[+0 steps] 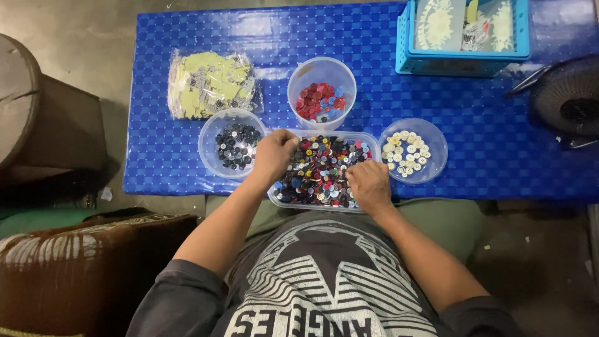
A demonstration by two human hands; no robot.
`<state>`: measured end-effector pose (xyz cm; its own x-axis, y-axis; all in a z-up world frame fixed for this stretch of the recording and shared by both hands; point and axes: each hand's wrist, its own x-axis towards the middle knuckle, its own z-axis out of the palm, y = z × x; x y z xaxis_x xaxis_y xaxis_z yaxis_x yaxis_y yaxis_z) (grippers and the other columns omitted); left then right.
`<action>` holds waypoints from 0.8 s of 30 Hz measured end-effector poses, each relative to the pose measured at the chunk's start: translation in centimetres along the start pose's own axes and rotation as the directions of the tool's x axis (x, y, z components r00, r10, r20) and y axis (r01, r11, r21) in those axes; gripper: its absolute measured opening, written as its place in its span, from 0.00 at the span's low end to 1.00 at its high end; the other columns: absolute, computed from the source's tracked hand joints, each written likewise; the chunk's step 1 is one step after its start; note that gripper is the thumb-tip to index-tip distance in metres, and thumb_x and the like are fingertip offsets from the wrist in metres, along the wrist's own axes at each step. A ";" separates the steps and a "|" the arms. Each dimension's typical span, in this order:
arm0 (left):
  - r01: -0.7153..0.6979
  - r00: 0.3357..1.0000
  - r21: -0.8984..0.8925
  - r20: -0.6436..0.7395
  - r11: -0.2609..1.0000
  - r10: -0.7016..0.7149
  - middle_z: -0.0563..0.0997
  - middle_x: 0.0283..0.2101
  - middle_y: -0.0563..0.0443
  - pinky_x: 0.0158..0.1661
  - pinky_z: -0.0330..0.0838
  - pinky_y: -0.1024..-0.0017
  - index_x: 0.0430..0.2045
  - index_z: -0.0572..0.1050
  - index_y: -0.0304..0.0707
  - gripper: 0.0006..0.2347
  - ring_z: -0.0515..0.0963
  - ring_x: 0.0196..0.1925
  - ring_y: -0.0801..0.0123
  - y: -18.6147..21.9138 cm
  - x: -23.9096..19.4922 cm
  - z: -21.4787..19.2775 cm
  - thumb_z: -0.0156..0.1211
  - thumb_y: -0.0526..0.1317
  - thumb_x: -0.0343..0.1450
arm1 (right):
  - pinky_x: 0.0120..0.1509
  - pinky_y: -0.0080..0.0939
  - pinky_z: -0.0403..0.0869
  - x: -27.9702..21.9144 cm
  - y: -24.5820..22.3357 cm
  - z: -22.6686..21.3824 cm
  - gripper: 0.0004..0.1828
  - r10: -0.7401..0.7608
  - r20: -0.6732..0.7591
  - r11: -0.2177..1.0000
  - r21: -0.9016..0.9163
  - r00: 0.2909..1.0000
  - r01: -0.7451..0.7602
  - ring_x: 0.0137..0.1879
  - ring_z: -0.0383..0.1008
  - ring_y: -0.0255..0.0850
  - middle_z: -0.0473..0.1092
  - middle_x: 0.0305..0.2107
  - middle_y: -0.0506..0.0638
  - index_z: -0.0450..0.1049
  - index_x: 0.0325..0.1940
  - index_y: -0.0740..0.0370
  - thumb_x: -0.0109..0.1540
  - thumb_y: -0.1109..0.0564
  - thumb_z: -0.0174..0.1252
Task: Sorting various colored buttons from a central container into separate bowls based on their characteristics.
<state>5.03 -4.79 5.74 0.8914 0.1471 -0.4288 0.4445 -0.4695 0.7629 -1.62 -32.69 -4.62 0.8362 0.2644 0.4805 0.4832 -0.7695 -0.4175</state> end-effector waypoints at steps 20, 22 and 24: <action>-0.235 0.972 0.264 0.050 0.935 0.230 0.85 0.40 0.44 0.50 0.76 0.52 0.37 0.83 0.46 0.08 0.83 0.48 0.43 5.6 -1.5 -0.9 0.60 0.44 0.72 | 0.42 0.31 0.72 6.2 -4.8 -8.1 0.04 0.640 0.577 0.175 0.533 0.507 -0.828 0.36 0.76 0.35 0.79 0.33 0.57 0.75 0.45 0.63 0.68 0.62 0.55; -0.236 0.972 0.272 0.047 0.933 0.232 0.85 0.39 0.43 0.49 0.76 0.50 0.37 0.83 0.44 0.08 0.83 0.48 0.42 4.7 -1.0 -0.8 0.60 0.43 0.71 | 0.46 0.46 0.76 4.7 -2.5 -6.9 0.05 0.619 0.356 0.544 0.449 0.701 -0.708 0.37 0.80 0.44 0.78 0.30 0.58 0.80 0.43 0.60 0.64 0.58 0.64; -0.254 0.967 0.286 0.040 0.924 0.253 0.85 0.39 0.41 0.49 0.76 0.49 0.38 0.83 0.42 0.08 0.83 0.47 0.41 5.6 -0.6 -1.0 0.61 0.43 0.71 | 0.45 0.46 0.74 4.7 -1.9 -8.6 0.04 0.620 0.244 0.623 0.425 0.745 -0.657 0.36 0.77 0.44 0.77 0.29 0.56 0.80 0.42 0.60 0.66 0.58 0.62</action>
<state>7.11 -6.65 10.74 0.9705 -0.0117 -0.2409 0.1589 -0.7204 0.6751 -0.77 -34.98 5.03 0.9864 -0.1383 -0.0889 -0.1384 -0.4062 -0.9033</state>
